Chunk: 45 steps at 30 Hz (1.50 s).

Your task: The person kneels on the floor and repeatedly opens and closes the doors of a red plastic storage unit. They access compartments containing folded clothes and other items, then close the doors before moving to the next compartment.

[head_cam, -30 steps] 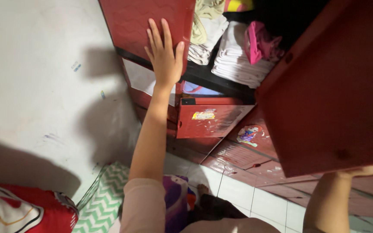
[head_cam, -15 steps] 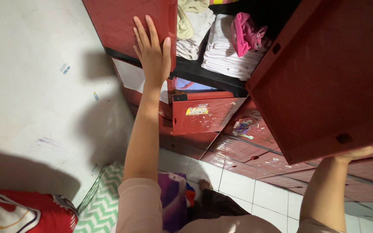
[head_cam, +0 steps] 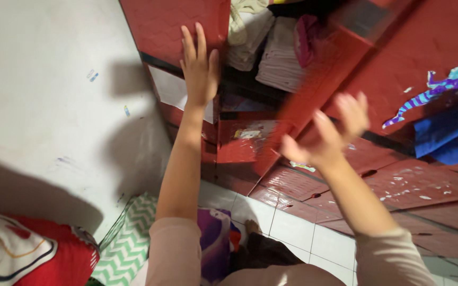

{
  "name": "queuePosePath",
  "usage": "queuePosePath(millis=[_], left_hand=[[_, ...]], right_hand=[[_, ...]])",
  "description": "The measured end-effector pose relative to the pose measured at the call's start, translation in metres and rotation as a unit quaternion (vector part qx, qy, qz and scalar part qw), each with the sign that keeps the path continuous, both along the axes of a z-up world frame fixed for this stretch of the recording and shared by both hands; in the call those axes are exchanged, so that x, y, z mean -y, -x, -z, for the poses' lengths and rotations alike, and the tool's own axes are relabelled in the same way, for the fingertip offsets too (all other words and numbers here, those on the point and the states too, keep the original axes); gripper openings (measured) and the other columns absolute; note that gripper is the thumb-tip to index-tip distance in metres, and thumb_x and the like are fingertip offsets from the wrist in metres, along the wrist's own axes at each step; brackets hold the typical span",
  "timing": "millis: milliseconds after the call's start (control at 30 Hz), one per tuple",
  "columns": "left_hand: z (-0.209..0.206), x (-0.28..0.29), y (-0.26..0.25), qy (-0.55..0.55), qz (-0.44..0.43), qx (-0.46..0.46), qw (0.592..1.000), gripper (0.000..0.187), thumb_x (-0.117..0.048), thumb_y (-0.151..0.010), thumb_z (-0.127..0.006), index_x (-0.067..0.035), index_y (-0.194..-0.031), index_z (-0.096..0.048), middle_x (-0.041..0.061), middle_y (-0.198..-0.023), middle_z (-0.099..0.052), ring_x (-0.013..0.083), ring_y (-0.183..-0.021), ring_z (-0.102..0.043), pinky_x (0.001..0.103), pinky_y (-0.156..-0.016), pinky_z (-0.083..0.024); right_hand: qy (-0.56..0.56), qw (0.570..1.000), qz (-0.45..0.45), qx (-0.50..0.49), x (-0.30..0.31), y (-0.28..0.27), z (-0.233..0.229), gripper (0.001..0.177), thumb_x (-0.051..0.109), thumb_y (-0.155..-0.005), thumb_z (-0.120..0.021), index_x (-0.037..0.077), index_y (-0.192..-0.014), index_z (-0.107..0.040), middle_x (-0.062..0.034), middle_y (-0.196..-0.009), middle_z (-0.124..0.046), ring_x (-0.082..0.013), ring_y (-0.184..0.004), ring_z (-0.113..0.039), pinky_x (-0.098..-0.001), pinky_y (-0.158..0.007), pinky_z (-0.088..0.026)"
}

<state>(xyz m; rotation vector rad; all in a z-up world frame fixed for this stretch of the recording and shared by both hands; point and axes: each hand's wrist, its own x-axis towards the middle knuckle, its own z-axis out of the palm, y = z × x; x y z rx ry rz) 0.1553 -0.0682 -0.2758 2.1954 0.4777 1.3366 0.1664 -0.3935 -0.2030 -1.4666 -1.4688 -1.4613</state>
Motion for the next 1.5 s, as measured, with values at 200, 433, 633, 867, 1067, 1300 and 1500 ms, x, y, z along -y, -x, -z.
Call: queuePosePath(millis=[200,433,633,867,1067,1300,1500], left_hand=[[0.015,0.003,0.013,0.058,0.075,-0.021,0.995,0.059,-0.042,-0.115,-0.023,-0.02,-0.169,-0.017,0.017,-0.179,-0.003,0.0419,-0.164,-0.016,0.071,-0.122,-0.02],[0.036,0.014,0.02,0.095,0.089,-0.052,0.99,0.065,-0.049,-0.113,-0.027,-0.021,-0.169,-0.012,0.014,-0.177,-0.003,0.0372,-0.163,-0.012,0.069,-0.124,-0.013],[0.041,0.02,0.009,0.082,0.061,-0.073,0.992,0.068,-0.049,-0.112,-0.033,-0.02,-0.169,-0.008,0.015,-0.177,0.001,0.038,-0.164,-0.007,0.072,-0.123,-0.005],[0.044,0.017,0.007,0.036,0.027,-0.077,0.996,0.07,-0.045,-0.112,-0.043,-0.018,-0.168,-0.011,0.016,-0.175,-0.003,0.0378,-0.162,-0.013,0.074,-0.121,-0.008],[0.057,-0.002,0.032,0.009,0.076,-0.001,0.997,0.067,-0.026,-0.111,-0.051,-0.018,-0.169,-0.017,0.016,-0.176,-0.015,0.0401,-0.161,-0.029,0.06,-0.127,-0.029],[0.082,0.017,0.031,0.006,-0.007,-0.014,1.0,0.098,-0.026,-0.088,-0.076,-0.015,-0.165,-0.016,0.031,-0.168,-0.011,0.0549,-0.152,-0.021,0.06,-0.121,-0.026],[0.082,0.03,0.014,0.018,-0.039,-0.003,0.999,0.117,-0.026,-0.076,-0.085,-0.014,-0.162,-0.007,0.029,-0.162,-0.017,0.0543,-0.149,-0.019,0.064,-0.12,-0.022]], right_hand=[[0.073,0.995,0.067,-0.001,-0.14,-0.022,-0.028,0.064,0.03,-0.096,-0.068,0.01,-0.154,-0.051,-0.019,-0.159,-0.041,-0.0372,-0.15,-0.038,-0.0652,-0.127,-0.012],[0.141,0.974,0.169,-0.042,-0.219,-0.08,-0.031,0.058,0.031,-0.108,-0.054,0.002,-0.158,-0.045,-0.0179,-0.163,-0.042,-0.0382,-0.153,-0.03,-0.0702,-0.122,-0.006],[0.157,0.967,0.2,-0.025,-0.228,-0.11,-0.016,0.064,0.05,-0.114,-0.048,0.0,-0.154,-0.047,-0.022,-0.158,-0.042,-0.0409,-0.15,-0.029,-0.0721,-0.118,-0.008],[0.147,0.976,0.161,-0.003,-0.227,-0.119,-0.008,0.065,0.039,-0.106,-0.058,-0.001,-0.155,-0.044,-0.0245,-0.156,-0.037,-0.0453,-0.151,-0.024,-0.0687,-0.124,-0.015],[0.221,0.969,0.006,-0.107,-0.164,-0.054,0.057,0.034,0.018,-0.095,-0.071,0.004,-0.125,-0.063,-0.0201,-0.136,-0.055,-0.0409,-0.127,-0.051,-0.0571,-0.113,-0.037],[0.338,0.903,0.052,-0.26,-0.084,-0.01,0.115,0.024,0.03,-0.101,-0.064,0.007,-0.103,-0.072,-0.0113,-0.102,-0.068,-0.0316,-0.107,-0.06,-0.0589,-0.112,-0.031],[0.426,0.856,-0.055,-0.286,-0.008,-0.001,0.1,0.025,0.036,-0.095,-0.064,0.013,-0.1,-0.075,-0.0019,-0.112,-0.073,-0.0299,-0.133,-0.055,-0.0675,-0.123,0.0]])
